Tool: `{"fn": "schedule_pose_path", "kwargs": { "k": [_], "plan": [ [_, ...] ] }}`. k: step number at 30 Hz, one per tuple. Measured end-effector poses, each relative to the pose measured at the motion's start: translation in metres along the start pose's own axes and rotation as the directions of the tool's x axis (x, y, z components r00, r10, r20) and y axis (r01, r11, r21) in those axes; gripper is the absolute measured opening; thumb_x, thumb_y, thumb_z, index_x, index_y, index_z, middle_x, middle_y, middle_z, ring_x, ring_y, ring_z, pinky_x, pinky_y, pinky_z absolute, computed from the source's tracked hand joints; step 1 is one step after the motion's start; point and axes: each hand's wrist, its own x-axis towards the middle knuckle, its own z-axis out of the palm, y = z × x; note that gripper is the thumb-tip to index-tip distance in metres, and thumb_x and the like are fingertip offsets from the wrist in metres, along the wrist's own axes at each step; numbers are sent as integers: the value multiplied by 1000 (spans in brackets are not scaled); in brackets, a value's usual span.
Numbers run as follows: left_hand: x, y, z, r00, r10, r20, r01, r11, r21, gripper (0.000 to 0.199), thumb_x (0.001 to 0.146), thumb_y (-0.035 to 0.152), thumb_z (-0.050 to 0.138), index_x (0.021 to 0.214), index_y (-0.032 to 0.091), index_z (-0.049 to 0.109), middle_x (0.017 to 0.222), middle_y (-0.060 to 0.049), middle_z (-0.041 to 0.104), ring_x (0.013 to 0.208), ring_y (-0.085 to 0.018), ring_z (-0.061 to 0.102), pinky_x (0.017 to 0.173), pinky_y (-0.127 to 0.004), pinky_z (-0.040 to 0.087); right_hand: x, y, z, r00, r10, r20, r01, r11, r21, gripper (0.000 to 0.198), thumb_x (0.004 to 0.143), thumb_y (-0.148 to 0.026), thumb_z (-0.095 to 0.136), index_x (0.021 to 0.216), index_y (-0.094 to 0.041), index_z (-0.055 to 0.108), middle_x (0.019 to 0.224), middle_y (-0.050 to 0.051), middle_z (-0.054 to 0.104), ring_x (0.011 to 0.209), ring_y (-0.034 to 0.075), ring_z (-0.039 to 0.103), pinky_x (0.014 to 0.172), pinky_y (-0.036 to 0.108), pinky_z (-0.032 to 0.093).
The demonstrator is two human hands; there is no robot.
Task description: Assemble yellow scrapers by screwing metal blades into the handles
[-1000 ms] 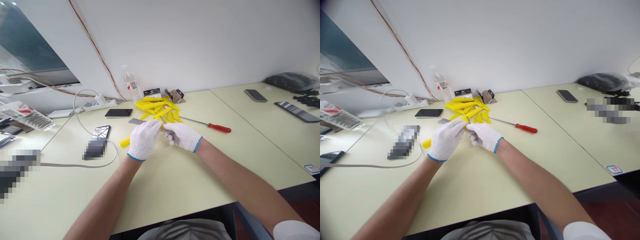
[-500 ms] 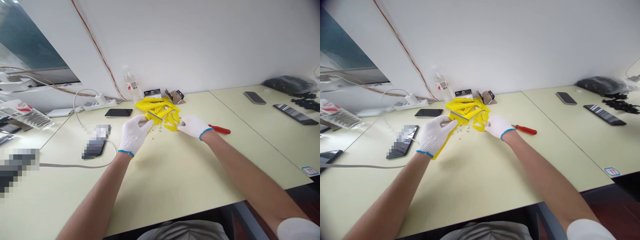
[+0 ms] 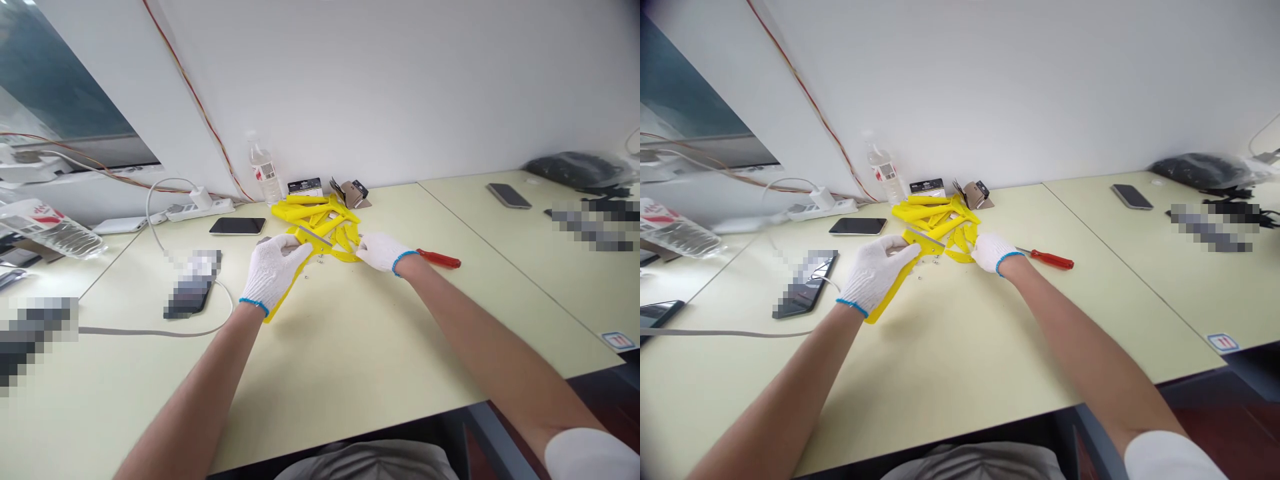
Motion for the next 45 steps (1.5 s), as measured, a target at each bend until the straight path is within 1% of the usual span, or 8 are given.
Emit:
{"fn": "schedule_pose_path", "kwargs": {
  "k": [3, 6, 11, 17, 21, 26, 39, 45],
  "plan": [
    [-1, -1, 3, 998, -39, 56, 44, 995, -94, 26, 86, 41, 71, 87, 15, 70, 80, -4, 76, 69, -16, 68, 61, -25, 49, -9, -9, -10, 1000, -14, -13, 14, 999, 37, 34, 100, -37, 61, 74, -16, 57, 67, 7, 57, 63, 15, 48, 66, 30, 38],
    [-1, -5, 8, 993, -52, 103, 67, 987, -146, 25, 84, 40, 73, 83, 16, 68, 78, -4, 75, 65, -15, 67, 58, -25, 50, -20, -26, -14, 994, -68, -87, 76, 992, 96, 29, 105, -36, 48, 90, -15, 61, 81, 8, 63, 71, 16, 50, 70, 29, 39],
    [-2, -7, 18, 979, -94, 183, 133, 967, -217, 22, 81, 35, 75, 89, 16, 70, 79, -5, 76, 68, -17, 69, 64, -27, 55, -35, -56, 1, 958, -222, -183, 250, 957, 148, 20, 105, -31, 48, 100, -16, 60, 104, 9, 65, 92, 18, 56, 86, 28, 43],
    [-7, -4, 23, 972, -47, 229, 87, 982, -170, 20, 83, 32, 73, 94, 16, 73, 83, -4, 77, 73, -17, 70, 65, -26, 53, -34, -61, 19, 926, -320, -199, 347, 930, 118, 16, 104, -25, 53, 92, -16, 58, 100, 8, 63, 91, 18, 54, 88, 31, 40],
    [-5, -9, 21, 963, -18, 269, 52, 992, -119, 24, 84, 39, 72, 93, 17, 73, 85, -4, 76, 79, -18, 71, 69, -27, 54, -34, -58, 21, 923, -333, -192, 357, 928, 104, 15, 104, -25, 55, 93, -16, 60, 101, 8, 63, 92, 18, 54, 89, 31, 40],
    [-3, -14, 17, 959, 32, 282, -10, 997, -78, 32, 85, 49, 72, 92, 18, 74, 84, -2, 75, 74, -17, 68, 64, -26, 50, -37, -59, 16, 928, -339, -155, 357, 928, 103, 13, 102, -24, 59, 95, -17, 66, 100, 8, 66, 94, 19, 57, 88, 31, 41],
    [-5, -18, 23, 964, 172, 201, -180, 983, 20, 30, 89, 50, 67, 89, 21, 72, 88, -1, 76, 80, -18, 67, 69, -28, 48, -40, -54, 14, 938, -323, -128, 330, 943, 37, 15, 103, -26, 61, 95, -16, 68, 101, 8, 68, 95, 20, 60, 92, 34, 45],
    [-2, -24, 24, 966, 178, 187, -192, 979, 62, 34, 88, 55, 67, 89, 21, 72, 85, -1, 74, 77, -18, 64, 65, -27, 45, -47, -56, 9, 941, -313, -129, 319, 947, 32, 36, 106, -40, 62, 131, -15, 65, 129, 12, 63, 113, 20, 64, 99, 40, 56]
  ]
}}
